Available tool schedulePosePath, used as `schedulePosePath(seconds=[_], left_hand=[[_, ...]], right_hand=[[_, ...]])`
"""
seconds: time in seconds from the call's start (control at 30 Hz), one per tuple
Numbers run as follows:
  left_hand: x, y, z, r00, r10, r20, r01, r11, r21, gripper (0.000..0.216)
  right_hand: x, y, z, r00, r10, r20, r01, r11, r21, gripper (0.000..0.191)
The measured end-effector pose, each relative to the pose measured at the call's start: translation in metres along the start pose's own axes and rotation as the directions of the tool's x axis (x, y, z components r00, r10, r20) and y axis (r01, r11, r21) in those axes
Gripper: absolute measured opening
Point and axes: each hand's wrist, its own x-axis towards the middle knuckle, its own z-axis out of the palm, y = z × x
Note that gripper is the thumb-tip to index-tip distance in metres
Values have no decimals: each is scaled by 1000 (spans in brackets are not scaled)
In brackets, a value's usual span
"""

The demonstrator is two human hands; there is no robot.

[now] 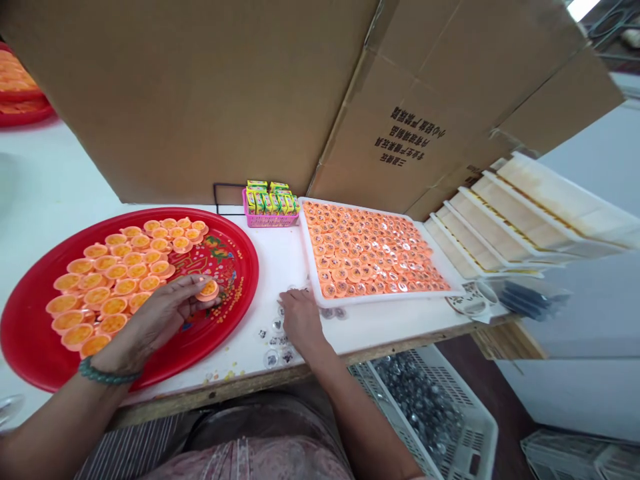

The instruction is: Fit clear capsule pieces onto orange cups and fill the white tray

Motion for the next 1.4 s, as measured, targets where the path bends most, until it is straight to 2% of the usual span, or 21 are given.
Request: schedulePosePath(seconds=[0.17,0.27,0.5,0.67,0.8,0.9,1.03,1.13,1.4], left_hand=[[1,1,0,999,39,0,-39,999,28,22],[0,1,0,999,42,2,-42,998,40,23],[-2,1,2,999,27,-25,-26,999,38,24],[-1,2,1,1000,12,-28,-11,999,39,26],[1,2,-1,999,-2,-33,4,999,46,25],[1,3,-3,999,16,-28,-15,999,40,24],[1,1,-4,1000,21,-10,-21,999,28,20],[1,1,-4,1000,2,-19,-2,1000,22,19],[0,2,-4,999,21,-27,-20,1000,15,21]], right_hand=[[12,-4,4,998,44,46,-36,987,-158,20],[18,-4,9,994,68,81,-52,981,-185,14],[27,3,16,993,86,79,-84,996,-19,12],[38,3,23,986,157,64,-164,977,136,10],[42,-1,29,991,136,-5,-133,973,191,9],[40,0,21,993,118,-19,-111,972,207,15],[36,2,5,989,147,-19,-144,986,88,20],[33,2,3,989,150,0,-150,988,-39,22],[33,-1,6,997,-9,76,12,999,-49,33]])
